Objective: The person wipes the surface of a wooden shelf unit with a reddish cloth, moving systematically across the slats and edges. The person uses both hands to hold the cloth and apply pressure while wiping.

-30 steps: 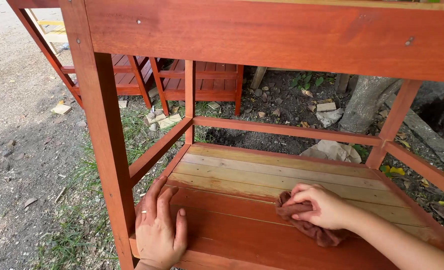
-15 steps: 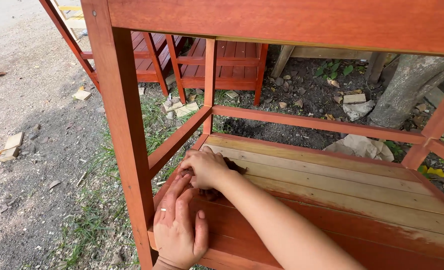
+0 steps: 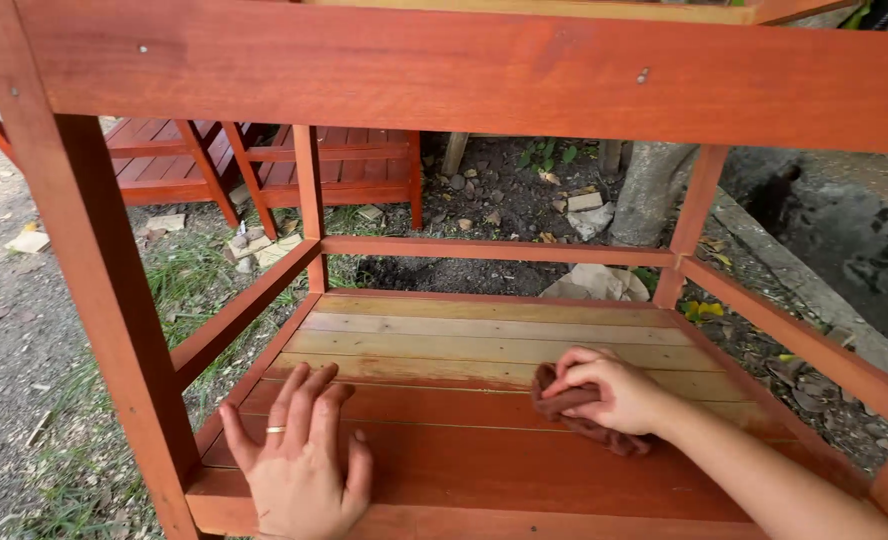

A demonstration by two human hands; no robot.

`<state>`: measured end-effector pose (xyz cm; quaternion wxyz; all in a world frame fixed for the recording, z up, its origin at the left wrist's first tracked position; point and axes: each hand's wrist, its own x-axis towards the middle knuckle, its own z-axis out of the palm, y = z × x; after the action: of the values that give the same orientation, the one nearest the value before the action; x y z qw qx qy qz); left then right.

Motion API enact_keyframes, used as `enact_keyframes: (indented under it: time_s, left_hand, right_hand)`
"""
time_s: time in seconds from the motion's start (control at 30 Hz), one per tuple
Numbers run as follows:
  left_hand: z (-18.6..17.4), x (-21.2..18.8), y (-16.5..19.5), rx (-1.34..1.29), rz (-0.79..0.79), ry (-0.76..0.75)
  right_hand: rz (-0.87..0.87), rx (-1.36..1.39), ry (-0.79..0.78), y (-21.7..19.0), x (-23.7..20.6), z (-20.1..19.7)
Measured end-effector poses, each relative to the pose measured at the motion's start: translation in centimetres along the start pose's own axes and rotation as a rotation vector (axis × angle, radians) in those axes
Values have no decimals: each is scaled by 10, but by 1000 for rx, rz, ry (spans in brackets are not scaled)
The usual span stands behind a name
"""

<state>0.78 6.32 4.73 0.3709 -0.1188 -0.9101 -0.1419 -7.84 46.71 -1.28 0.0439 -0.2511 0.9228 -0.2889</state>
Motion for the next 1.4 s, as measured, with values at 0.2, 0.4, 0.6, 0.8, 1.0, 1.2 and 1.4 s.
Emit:
enact_keyframes:
  time_s: [0.2, 0.4, 0.6, 0.8, 1.0, 1.2, 1.4]
  left_hand:
    - [35, -9, 93, -234, 50, -374]
    - [57, -25, 90, -236, 149, -290]
    - [72, -48, 77, -378, 127, -36]
    - [53, -28, 73, -634, -12, 6]
    - [35, 44, 119, 17, -172, -1092]
    - [57, 90, 129, 50, -257, -1006]
    - [93, 97, 102, 56, -107, -1105]
  right_hand:
    - [457, -29, 7, 79, -94, -70]
    - [270, -4, 132, 38, -68, -40]
    - [-183, -36, 133, -58, 51, 50]
    - [-191, 223, 132, -113, 95, 79]
    - [-77, 89, 286, -37, 9, -30]
    - [418, 318, 491, 26, -91, -74]
    - [188, 559, 536, 49, -70, -76]
